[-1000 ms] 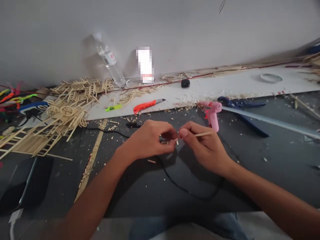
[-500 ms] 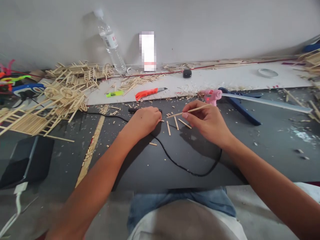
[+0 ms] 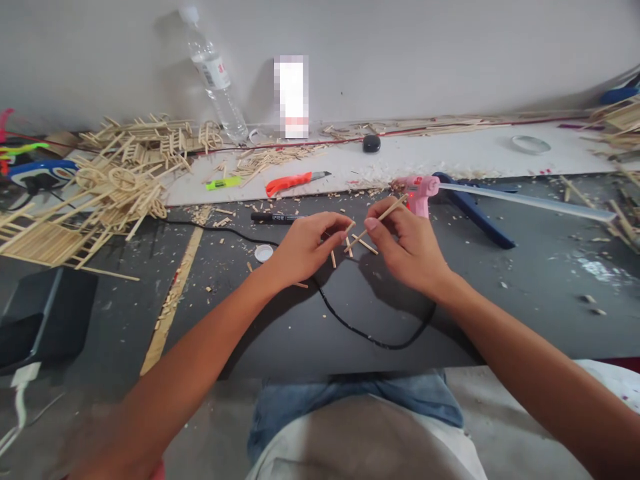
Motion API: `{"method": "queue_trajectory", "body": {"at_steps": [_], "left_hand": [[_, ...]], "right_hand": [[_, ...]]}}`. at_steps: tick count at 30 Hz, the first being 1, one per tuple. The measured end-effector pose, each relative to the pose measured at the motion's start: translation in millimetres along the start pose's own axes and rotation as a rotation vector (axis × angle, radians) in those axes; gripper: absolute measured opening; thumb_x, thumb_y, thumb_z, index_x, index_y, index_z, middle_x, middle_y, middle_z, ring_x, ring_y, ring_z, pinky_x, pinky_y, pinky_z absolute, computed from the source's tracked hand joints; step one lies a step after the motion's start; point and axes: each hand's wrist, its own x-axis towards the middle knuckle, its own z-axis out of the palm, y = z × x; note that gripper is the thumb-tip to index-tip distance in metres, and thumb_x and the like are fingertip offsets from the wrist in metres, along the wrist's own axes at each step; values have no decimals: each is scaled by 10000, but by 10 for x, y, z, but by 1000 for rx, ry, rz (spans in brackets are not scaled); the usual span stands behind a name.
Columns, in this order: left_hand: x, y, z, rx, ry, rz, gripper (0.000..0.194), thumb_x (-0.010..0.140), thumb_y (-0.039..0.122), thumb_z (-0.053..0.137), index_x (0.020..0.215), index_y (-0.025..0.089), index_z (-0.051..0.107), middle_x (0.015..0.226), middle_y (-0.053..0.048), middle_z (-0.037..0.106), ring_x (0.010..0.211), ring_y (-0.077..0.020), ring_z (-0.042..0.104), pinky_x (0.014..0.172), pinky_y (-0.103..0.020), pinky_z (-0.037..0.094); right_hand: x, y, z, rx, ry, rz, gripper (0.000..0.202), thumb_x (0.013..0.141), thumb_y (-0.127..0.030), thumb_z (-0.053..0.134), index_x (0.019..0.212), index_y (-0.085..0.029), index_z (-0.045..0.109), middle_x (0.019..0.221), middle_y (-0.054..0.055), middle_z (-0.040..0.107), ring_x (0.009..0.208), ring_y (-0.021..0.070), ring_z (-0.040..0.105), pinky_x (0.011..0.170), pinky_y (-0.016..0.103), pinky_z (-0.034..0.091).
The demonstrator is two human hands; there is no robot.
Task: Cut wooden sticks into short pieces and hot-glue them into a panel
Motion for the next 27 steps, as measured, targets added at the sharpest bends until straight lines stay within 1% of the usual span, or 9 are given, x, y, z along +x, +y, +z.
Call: {"method": "queue_trajectory", "body": {"at_steps": [2,4,8,12,18,23,25,27], "left_hand": [[-7,-2,72,-149,0,-13,183,961,292,578,1031,170,693,959,-26,751,847,-145,673,769,-237,493],[-22,-22,118,-197,-27,-26,137,931,274,608,973,172,689,889,-7,742,790,-137,669,732,-229,497],[-54,-37,146,-199,-76,-26,75,904,216,601,918,174,662,825,15,712,734,-123,655,703,-225,490],[-67,-37,152,-181,-106,-27,43,886,194,607,878,173,644,783,25,682,732,-123,641,716,-230,479],[-59,-48,157,-177,-112,-43,81,891,216,610,909,173,676,824,17,720,773,-138,667,742,-235,486],[-63,-72,176,-158,-83,-64,141,892,236,621,880,174,747,798,21,746,717,-132,644,675,-225,449],[-72,-84,181,-162,-76,-59,161,902,243,616,906,179,763,791,27,751,701,-128,641,656,-221,441],[-83,-86,181,-165,-73,-46,177,912,260,613,911,180,771,782,26,753,699,-131,645,652,-223,440]], "right_hand": [[4,-11,-1,-17,-4,-16,238,1015,-430,480,919,-221,541,810,0,597,615,121,495,608,294,368],[6,-15,-4,-27,-11,-25,239,1017,-426,470,909,-221,529,777,-7,591,606,122,493,606,292,366],[8,1,4,-39,-68,-34,204,1017,-379,478,901,-216,524,680,-34,550,573,120,484,598,286,360],[13,-5,21,-43,-135,-59,190,1008,-355,488,895,-209,536,702,-31,568,587,116,486,601,275,360],[13,-34,-8,-38,-181,-44,206,1023,-348,463,881,-211,523,669,-41,580,580,115,507,625,268,367],[24,-18,28,-64,-229,-26,183,1024,-332,459,908,-212,534,732,-23,616,621,127,537,659,269,381],[42,-85,44,-78,-250,-27,190,1028,-328,436,914,-211,532,780,-3,641,657,136,568,669,266,400],[38,-209,-5,-100,-270,-30,172,1015,-338,451,950,-205,540,851,25,671,686,146,596,668,267,422]]}}
